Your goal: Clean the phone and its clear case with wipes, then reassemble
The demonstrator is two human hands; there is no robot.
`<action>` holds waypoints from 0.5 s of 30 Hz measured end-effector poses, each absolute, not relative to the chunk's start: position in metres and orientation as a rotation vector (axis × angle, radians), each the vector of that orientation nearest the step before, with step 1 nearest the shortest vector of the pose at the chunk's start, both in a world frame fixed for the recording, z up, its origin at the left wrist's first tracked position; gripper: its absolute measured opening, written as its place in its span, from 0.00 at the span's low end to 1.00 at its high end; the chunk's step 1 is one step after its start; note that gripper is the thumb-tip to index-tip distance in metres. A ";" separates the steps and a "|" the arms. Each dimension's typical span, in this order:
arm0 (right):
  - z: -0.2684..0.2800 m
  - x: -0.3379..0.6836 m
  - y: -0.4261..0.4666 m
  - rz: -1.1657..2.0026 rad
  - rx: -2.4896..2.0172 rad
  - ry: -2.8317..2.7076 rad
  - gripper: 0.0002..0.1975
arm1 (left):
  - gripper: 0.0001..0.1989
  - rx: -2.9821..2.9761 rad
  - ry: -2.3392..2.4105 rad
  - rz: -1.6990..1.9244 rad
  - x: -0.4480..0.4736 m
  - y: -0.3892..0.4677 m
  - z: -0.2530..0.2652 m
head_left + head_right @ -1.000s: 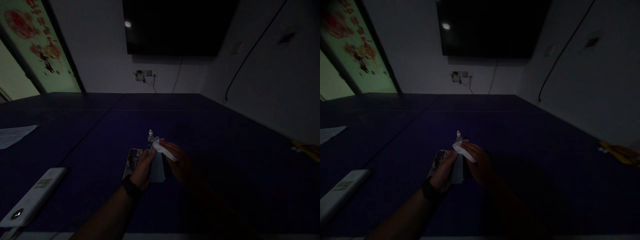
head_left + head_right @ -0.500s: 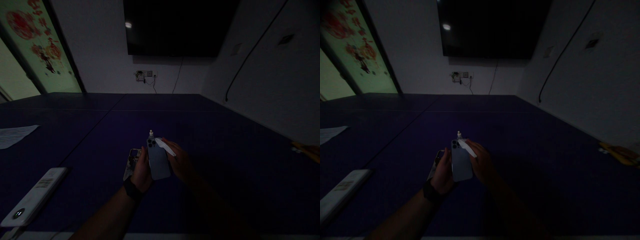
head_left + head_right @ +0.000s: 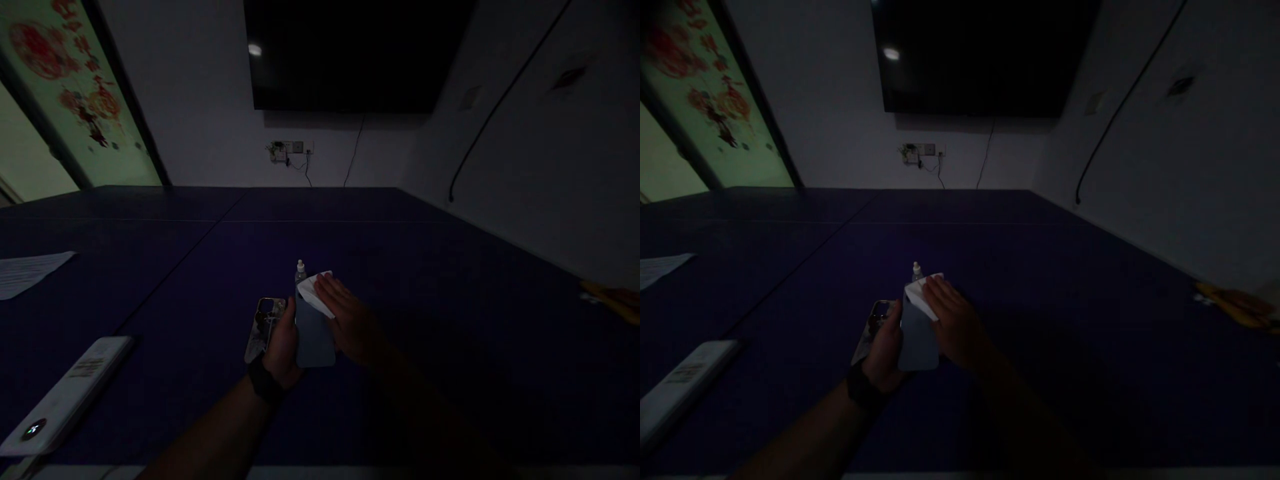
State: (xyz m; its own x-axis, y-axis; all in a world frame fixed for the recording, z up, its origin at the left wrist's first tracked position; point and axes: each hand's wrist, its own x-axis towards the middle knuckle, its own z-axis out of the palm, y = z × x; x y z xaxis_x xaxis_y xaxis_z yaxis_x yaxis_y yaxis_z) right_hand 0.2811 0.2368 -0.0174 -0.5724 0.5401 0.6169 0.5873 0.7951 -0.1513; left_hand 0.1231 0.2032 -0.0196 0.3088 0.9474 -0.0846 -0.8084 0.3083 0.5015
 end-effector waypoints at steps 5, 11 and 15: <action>-0.013 0.287 0.237 -0.024 -0.668 -2.378 0.29 | 0.26 0.373 0.398 1.163 0.122 0.201 -0.018; -0.015 0.285 0.237 -0.109 -0.835 -2.180 0.29 | 0.26 0.324 0.435 1.135 0.120 0.192 -0.004; -0.015 0.265 0.223 -0.174 -0.727 -2.312 0.33 | 0.19 0.264 0.475 1.238 0.124 0.194 -0.011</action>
State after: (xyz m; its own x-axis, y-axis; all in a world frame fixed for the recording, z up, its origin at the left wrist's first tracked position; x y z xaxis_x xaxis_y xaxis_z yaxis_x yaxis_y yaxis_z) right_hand 0.2651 0.2228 -0.0152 -0.5998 0.4535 0.6593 0.5470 0.8337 -0.0758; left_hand 0.1237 0.1937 -0.0114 0.2473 0.9475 -0.2027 -0.8400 0.3140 0.4426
